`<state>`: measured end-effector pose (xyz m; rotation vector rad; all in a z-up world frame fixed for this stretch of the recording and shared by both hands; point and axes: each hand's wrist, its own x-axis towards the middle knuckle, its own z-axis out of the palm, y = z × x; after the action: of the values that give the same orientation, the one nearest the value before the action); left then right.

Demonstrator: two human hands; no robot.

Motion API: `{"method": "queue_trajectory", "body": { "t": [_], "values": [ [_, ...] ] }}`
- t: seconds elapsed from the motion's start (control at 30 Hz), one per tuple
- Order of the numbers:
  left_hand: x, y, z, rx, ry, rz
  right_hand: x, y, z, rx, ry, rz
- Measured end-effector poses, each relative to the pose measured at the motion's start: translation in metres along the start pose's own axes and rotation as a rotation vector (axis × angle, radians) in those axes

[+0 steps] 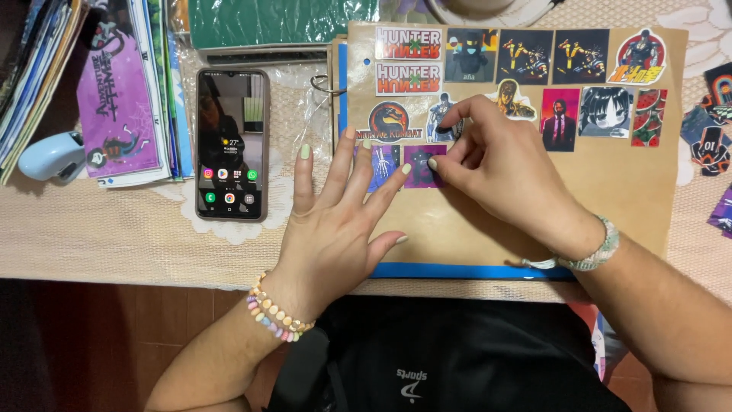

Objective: Cutting small stickers with scissors and peeling them to place on a backing sheet inside a binder.

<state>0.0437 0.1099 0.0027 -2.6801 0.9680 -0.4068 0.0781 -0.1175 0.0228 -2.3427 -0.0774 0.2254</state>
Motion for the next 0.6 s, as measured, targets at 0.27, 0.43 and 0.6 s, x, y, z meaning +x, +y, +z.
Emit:
{"method": "queue_trajectory", "body": {
  "t": [0.27, 0.43, 0.6],
  "values": [
    [0.003, -0.001, 0.0, 0.046, -0.046, 0.025, -0.024, 0.011, 0.019, -0.653, 0.147, -0.408],
    [0.006, -0.002, -0.005, 0.072, -0.056, 0.058, -0.021, 0.017, 0.02, -0.854, 0.048, -0.585],
    [0.015, -0.009, -0.012, -0.169, -0.09, 0.095, -0.002, 0.006, -0.035, -0.243, -0.228, -0.356]
  ]
}}
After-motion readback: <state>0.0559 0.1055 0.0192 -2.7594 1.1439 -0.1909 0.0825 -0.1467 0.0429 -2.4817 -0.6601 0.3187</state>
